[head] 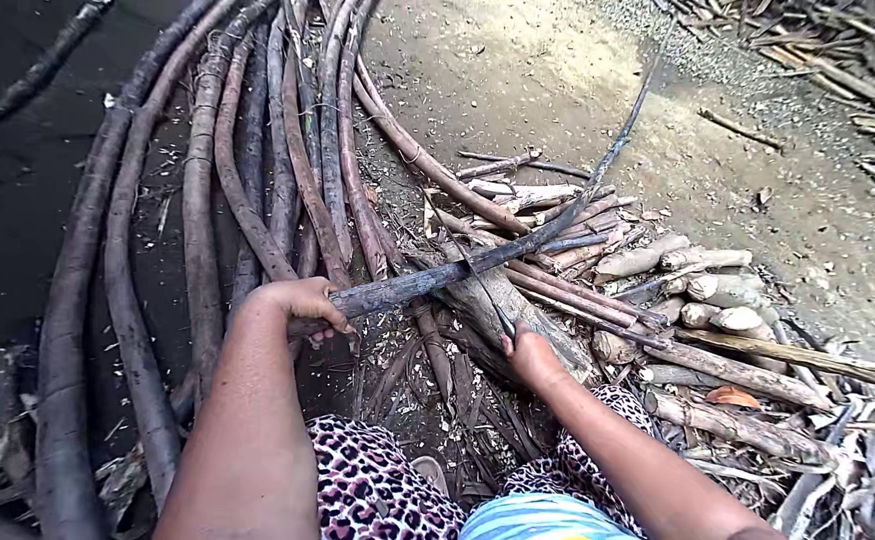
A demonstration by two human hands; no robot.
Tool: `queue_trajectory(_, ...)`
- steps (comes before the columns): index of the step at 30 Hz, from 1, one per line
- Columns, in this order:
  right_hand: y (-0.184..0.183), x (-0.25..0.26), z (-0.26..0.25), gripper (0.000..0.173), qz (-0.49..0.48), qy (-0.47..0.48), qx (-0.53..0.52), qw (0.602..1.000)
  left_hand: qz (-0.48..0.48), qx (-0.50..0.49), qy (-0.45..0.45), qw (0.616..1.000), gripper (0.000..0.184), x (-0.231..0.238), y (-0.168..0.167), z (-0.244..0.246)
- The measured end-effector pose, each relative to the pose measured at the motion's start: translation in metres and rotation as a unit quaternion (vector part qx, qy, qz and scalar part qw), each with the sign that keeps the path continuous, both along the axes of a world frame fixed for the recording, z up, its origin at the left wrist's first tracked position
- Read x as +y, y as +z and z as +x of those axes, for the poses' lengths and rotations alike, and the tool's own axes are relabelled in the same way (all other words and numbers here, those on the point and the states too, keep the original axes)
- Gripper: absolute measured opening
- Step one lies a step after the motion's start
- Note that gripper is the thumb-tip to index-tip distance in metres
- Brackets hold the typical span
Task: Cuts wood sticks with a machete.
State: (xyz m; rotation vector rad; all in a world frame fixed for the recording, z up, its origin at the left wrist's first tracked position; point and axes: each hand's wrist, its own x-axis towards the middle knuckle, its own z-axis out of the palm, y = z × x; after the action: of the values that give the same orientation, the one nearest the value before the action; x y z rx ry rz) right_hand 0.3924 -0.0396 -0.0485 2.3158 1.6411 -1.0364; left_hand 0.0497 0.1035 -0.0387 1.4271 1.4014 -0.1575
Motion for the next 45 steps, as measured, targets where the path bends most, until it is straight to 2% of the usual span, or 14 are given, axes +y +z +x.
queue_trajectory(8,-0.043,0.004,-0.004,0.049,0.009,-0.03,0.057,0.998,0.176,0.324,-0.053,0.928,0.065,-0.027,-0.025,0.034)
queue_trajectory(11,-0.041,0.005,0.002,0.046,0.031,-0.058,0.131,0.989,0.28,0.341,-0.073,0.894,0.054,-0.047,-0.003,0.059)
queue_trajectory(15,-0.039,-0.002,0.006,0.042,0.079,-0.091,0.192,0.974,0.27,0.288,-0.093,0.914,0.078,-0.038,-0.032,0.057)
queue_trajectory(19,0.021,-0.005,0.013,0.034,0.175,-0.08,0.274,0.942,0.215,0.322,-0.073,0.919,0.039,-0.026,-0.045,0.061)
queue_trajectory(22,0.101,-0.003,0.011,0.023,0.378,-0.01,0.353,0.856,0.197,0.329,-0.057,0.922,0.034,-0.027,-0.043,0.064)
queue_trajectory(26,0.21,0.027,0.002,0.018,0.659,0.117,0.345,0.658,0.192,0.331,-0.059,0.922,0.033,-0.028,-0.038,0.065)
queue_trajectory(28,0.228,0.048,-0.003,0.019,0.731,0.106,0.342,0.581,0.185,0.333,-0.062,0.922,0.032,-0.029,-0.035,0.066)
queue_trajectory(30,0.175,0.043,0.011,0.024,0.709,0.128,0.298,0.626,0.186,0.334,-0.065,0.922,0.033,-0.028,-0.035,0.066)
queue_trajectory(32,0.07,0.004,0.025,0.032,0.544,0.101,0.167,0.816,0.188,0.332,-0.065,0.922,0.032,-0.027,-0.034,0.065)
queue_trajectory(34,-0.001,-0.027,0.023,0.042,0.171,0.023,0.039,0.984,0.188,0.329,-0.065,0.923,0.03,-0.03,-0.036,0.065)
queue_trajectory(35,-0.015,-0.027,0.022,0.045,0.03,-0.014,0.032,0.999,0.191,0.325,-0.061,0.924,0.031,-0.031,-0.037,0.066)
queue_trajectory(37,-0.007,-0.015,0.019,0.043,-0.054,-0.045,0.068,0.995,0.219,0.329,-0.049,0.917,0.039,-0.026,-0.034,0.066)
queue_trajectory(41,0.011,-0.01,0.015,0.035,-0.033,-0.11,0.2,0.973,0.269,0.346,-0.05,0.897,0.04,-0.016,-0.026,0.059)
queue_trajectory(45,-0.029,-0.016,0.001,0.034,0.009,-0.123,0.24,0.963,0.243,0.357,-0.046,0.901,0.032,-0.001,-0.033,0.051)
